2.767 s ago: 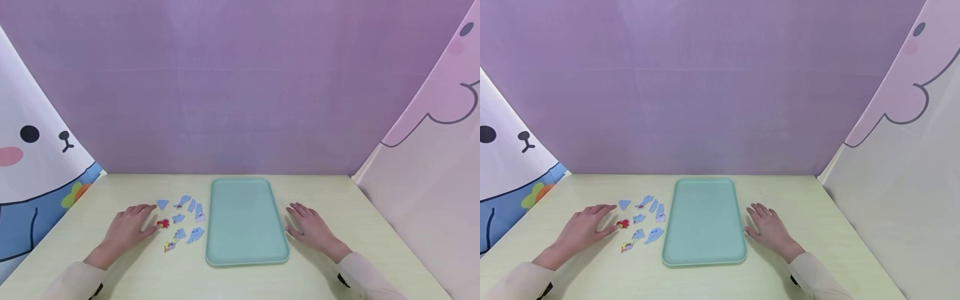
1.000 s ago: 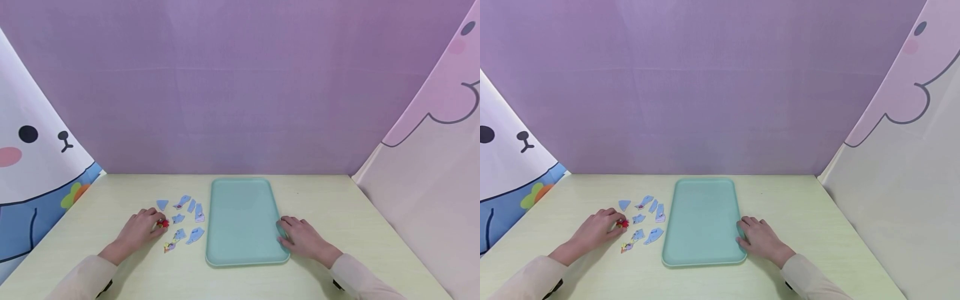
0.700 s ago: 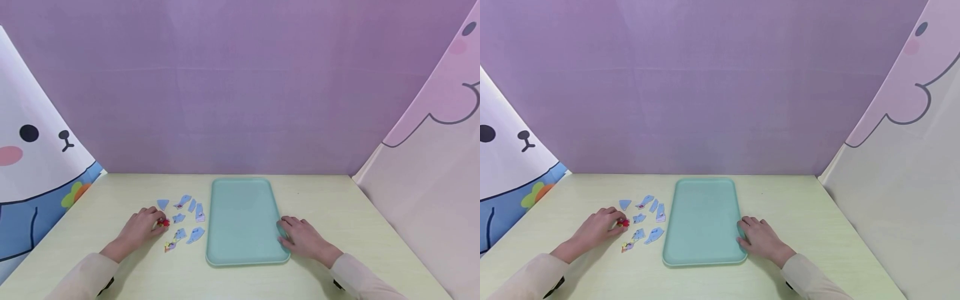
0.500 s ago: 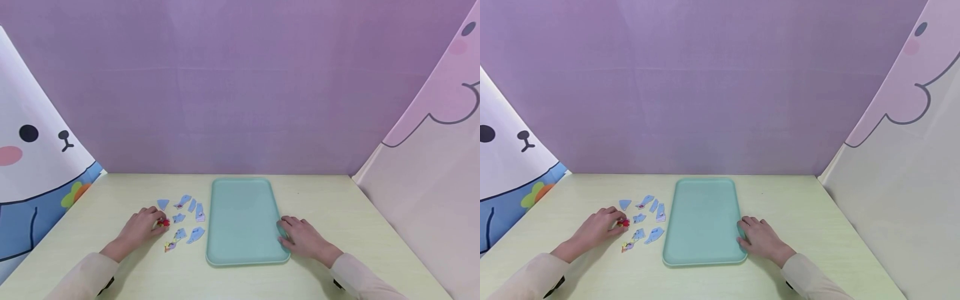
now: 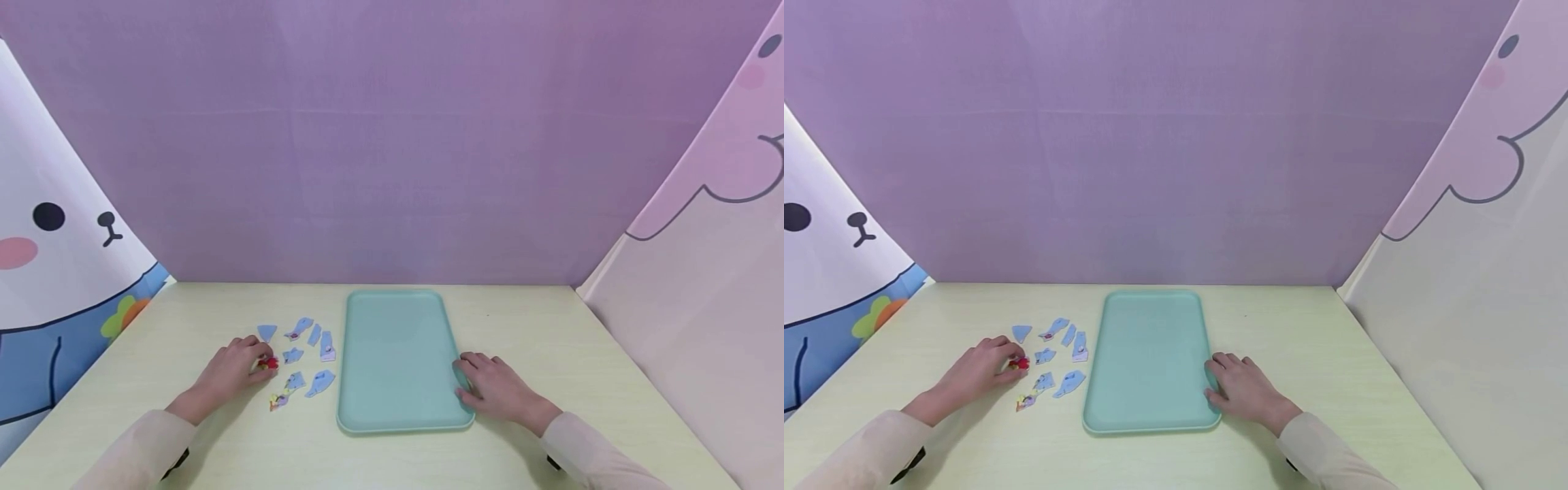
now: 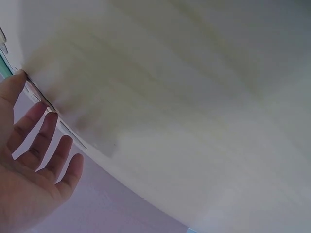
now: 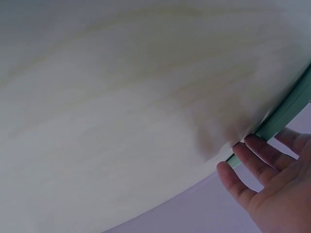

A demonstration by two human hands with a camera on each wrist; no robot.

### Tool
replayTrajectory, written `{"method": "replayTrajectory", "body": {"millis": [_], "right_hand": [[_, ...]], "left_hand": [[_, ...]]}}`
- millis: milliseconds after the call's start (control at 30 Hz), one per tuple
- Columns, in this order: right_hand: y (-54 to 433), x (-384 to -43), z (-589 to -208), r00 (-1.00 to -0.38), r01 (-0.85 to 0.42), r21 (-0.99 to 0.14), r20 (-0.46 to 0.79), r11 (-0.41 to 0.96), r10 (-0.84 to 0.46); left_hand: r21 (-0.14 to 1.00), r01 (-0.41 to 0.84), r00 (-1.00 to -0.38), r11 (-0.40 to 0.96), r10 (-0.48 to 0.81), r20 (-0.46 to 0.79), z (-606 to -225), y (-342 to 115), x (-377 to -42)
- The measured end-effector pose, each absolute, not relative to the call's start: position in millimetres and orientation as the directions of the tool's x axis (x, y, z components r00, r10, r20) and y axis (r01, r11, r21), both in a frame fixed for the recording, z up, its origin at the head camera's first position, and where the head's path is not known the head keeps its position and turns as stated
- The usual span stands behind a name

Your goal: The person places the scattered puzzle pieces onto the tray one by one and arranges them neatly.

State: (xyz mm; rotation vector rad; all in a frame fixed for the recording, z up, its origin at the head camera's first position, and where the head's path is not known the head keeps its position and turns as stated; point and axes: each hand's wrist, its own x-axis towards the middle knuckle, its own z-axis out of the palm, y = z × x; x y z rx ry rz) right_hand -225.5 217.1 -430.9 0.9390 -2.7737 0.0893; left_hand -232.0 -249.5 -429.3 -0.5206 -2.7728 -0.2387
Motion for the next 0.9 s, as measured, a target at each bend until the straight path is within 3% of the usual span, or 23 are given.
{"method": "replayTrajectory", "body": {"millis": [900], "right_hand": [[217, -224, -430, -0.772, -0.606, 0.03, 0.217, 0.795, -0.597]], "left_hand": [[0.105, 0.364, -0.885, 0.925, 0.309, 0.349, -415, -240, -233]]}}
